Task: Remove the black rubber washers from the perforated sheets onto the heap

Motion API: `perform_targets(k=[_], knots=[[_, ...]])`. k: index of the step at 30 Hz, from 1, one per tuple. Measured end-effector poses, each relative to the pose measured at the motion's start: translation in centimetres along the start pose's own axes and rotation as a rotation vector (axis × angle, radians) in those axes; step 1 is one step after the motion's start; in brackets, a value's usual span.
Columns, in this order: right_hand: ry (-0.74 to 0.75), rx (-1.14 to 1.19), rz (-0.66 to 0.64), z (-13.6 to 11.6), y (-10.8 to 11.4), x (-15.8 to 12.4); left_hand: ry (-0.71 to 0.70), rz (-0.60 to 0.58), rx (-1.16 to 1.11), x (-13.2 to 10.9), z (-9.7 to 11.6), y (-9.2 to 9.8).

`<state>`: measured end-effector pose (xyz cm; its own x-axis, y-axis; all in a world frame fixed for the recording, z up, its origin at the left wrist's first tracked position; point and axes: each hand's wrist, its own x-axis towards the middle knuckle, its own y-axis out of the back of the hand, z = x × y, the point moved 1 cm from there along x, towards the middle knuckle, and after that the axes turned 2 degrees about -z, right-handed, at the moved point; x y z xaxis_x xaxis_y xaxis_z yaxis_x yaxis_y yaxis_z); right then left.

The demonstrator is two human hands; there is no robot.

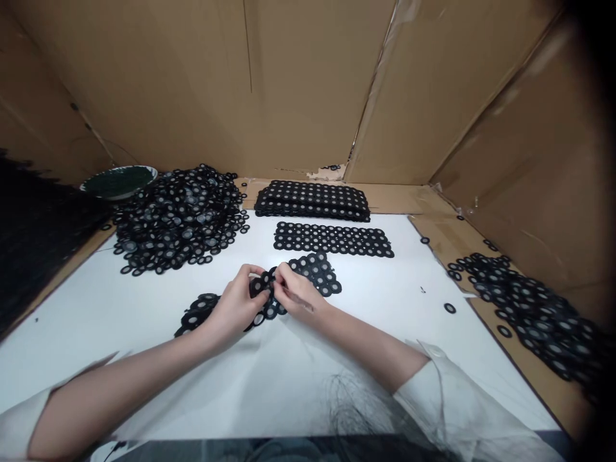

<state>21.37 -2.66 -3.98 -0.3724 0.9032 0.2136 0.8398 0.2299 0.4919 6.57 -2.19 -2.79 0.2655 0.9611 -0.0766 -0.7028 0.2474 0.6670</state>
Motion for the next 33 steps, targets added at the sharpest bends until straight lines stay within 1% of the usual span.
perform_targets(k=[2, 6, 7, 10, 13, 16, 19, 24, 27, 33], knots=[[-0.029, 0.032, 0.01, 0.1, 0.0, 0.1, -0.023, -0.059, -0.002, 0.2, 0.0, 0.5], [-0.133, 0.14, 0.07, 0.7, 0.3, 0.3, -0.039, -0.271, -0.006, 1.1, -0.5, 2.3], [-0.145, 0.186, 0.084, 0.8, 0.4, 0.3, -0.034, -0.292, 0.014, 1.3, -0.6, 2.8], [-0.164, 0.332, 0.111, 1.2, 0.7, 0.3, 0.003, -0.294, 0.046, 1.9, -0.9, 3.9], [-0.194, 0.364, 0.097, 1.3, 0.9, -0.4, -0.006, -0.343, 0.012, 2.2, -1.0, 4.3], [-0.179, 0.329, 0.057, 1.0, 1.1, -1.4, -0.036, -0.342, 0.05, 2.3, -1.0, 4.3], [-0.187, 0.279, 0.046, 0.5, 1.2, -2.1, -0.063, -0.339, 0.078, 2.4, -1.1, 4.1], [-0.211, 0.216, 0.034, 0.1, 1.1, -2.3, -0.107, -0.287, 0.126, 2.3, -1.0, 3.8], [-0.198, 0.194, 0.017, 0.1, 1.1, -2.3, -0.124, -0.265, 0.137, 1.8, -0.5, 3.5], [-0.174, 0.097, 0.016, -0.1, 0.9, -2.4, -0.136, -0.221, 0.208, 0.0, 1.2, 2.6]])
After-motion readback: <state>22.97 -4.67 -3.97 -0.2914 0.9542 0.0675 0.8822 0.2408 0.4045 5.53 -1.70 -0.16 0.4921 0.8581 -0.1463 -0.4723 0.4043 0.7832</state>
